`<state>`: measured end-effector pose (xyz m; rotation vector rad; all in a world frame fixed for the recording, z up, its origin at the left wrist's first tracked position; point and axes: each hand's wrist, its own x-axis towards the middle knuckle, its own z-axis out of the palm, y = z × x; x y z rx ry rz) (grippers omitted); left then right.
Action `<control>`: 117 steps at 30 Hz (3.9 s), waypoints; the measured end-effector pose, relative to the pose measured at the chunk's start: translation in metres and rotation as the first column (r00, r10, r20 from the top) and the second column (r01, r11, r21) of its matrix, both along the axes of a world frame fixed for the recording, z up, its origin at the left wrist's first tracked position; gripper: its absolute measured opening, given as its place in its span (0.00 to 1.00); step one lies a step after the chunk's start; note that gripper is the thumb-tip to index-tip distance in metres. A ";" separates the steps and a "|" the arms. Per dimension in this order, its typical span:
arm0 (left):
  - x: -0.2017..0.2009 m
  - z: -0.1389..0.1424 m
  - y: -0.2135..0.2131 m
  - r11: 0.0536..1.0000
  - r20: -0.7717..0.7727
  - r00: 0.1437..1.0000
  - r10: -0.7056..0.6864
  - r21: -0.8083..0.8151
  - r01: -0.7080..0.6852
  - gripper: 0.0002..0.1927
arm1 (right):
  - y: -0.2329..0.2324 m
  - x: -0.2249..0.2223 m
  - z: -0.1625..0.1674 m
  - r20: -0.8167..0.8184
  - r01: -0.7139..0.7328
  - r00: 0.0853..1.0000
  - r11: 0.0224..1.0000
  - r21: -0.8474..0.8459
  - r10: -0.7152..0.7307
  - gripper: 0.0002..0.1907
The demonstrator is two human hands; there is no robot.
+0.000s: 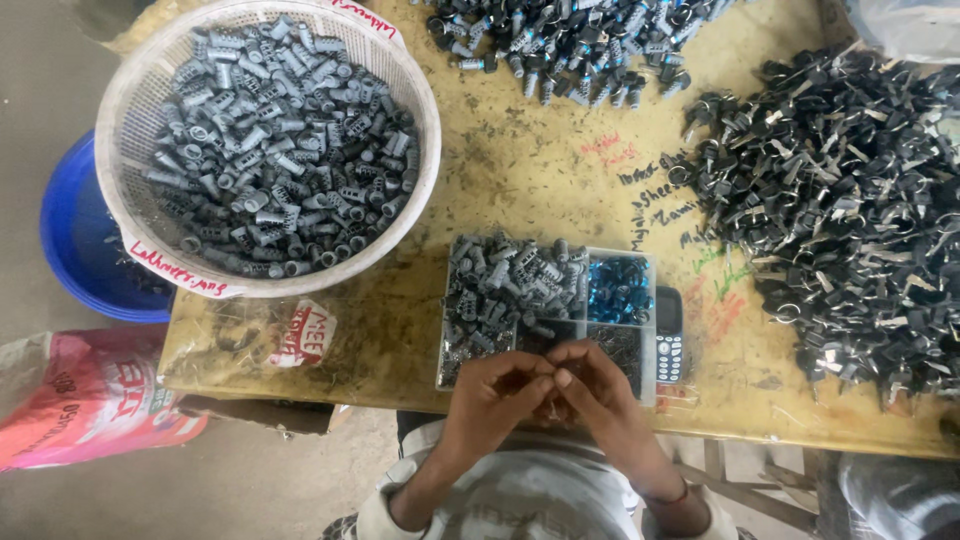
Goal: The person sits at a workbench assembling keychains. They pick small gray and blue plastic beads and metal keyring components from a compartment tray, thread the beads onto the keyring hardware by hand, and place finished pieces on the table beside the tray.
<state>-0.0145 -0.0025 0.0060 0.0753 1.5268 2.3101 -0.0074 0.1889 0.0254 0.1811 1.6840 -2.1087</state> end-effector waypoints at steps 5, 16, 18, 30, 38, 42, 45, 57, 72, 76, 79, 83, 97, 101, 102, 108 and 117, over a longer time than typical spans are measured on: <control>0.002 0.003 0.001 0.999 0.000 1.000 -0.017 -0.029 0.016 0.07 | 0.007 0.001 -0.012 -0.097 -0.039 0.995 0.999 0.003 0.039 0.12; -0.006 -0.018 0.001 0.995 -0.012 0.999 -0.049 -0.092 0.047 0.07 | 0.069 -0.033 0.019 -0.273 0.205 0.573 0.187 0.961 0.773 0.17; -0.006 -0.018 0.000 0.995 -0.043 0.998 -0.035 -0.092 0.031 0.07 | 0.065 -0.032 0.018 -0.286 0.217 0.579 0.194 0.957 0.763 0.19; 0.000 -0.001 0.006 0.987 -0.085 0.995 -0.054 -0.156 0.040 0.07 | 0.043 -0.013 0.023 -0.426 0.113 0.879 0.773 0.624 0.214 0.11; 0.003 0.011 0.004 0.985 -0.039 0.999 -0.005 -0.172 -0.002 0.05 | 0.003 0.006 0.008 -0.712 0.345 0.644 0.725 0.597 0.280 0.14; 0.004 0.017 0.002 0.958 -0.142 0.990 0.001 -0.284 -0.042 0.07 | -0.002 0.005 0.009 -0.582 0.234 0.796 0.805 0.546 0.164 0.11; 0.008 0.022 0.003 0.976 -0.066 0.997 0.049 -0.208 -0.062 0.07 | -0.004 0.006 0.015 -0.421 0.151 0.906 0.890 0.430 0.050 0.08; 0.014 0.018 0.004 0.998 0.145 0.989 0.029 0.057 -0.038 0.08 | -0.010 0.020 0.036 -0.481 0.219 0.874 0.828 0.516 0.069 0.05; 0.018 0.017 0.001 0.993 -0.116 0.991 0.061 -0.093 -0.072 0.05 | -0.002 0.025 0.015 -0.648 0.297 0.736 0.768 0.567 0.194 0.10; 0.018 0.015 -0.001 1.000 -0.062 0.998 0.030 0.000 -0.030 0.06 | 0.003 0.029 -0.002 -0.611 0.313 0.748 0.674 0.669 0.259 0.12; 0.018 0.014 -0.003 0.999 0.040 0.999 -0.010 0.049 0.008 0.05 | 0.007 0.033 -0.008 -0.721 0.351 0.605 0.698 0.623 0.339 0.14; 0.022 0.013 -0.006 0.997 0.093 0.994 -0.062 0.040 0.059 0.05 | 0.007 0.036 -0.010 -0.796 0.455 0.558 0.715 0.530 0.235 0.18; 0.024 0.017 -0.020 0.941 0.184 0.961 -0.208 -0.231 0.248 0.05 | 0.021 0.021 -0.004 -0.528 -0.051 0.806 0.920 0.388 0.268 0.15; 0.024 0.006 -0.015 0.993 0.167 0.979 -0.114 -0.013 0.118 0.05 | 0.012 0.000 0.004 -0.532 0.183 0.789 0.709 0.681 0.308 0.12; 0.025 0.005 -0.014 0.996 0.178 0.980 -0.091 0.018 0.089 0.05 | 0.006 -0.006 0.005 -0.542 0.256 0.772 0.618 0.743 0.332 0.11; 0.024 0.006 -0.013 0.997 0.220 0.973 -0.075 0.032 0.070 0.05 | -0.018 -0.030 0.013 -0.600 0.395 0.695 0.487 0.779 0.396 0.11; 0.017 0.015 -0.006 0.985 0.235 0.962 -0.140 0.132 0.111 0.05 | 0.018 0.011 0.015 -0.502 0.002 0.787 0.813 0.582 0.358 0.20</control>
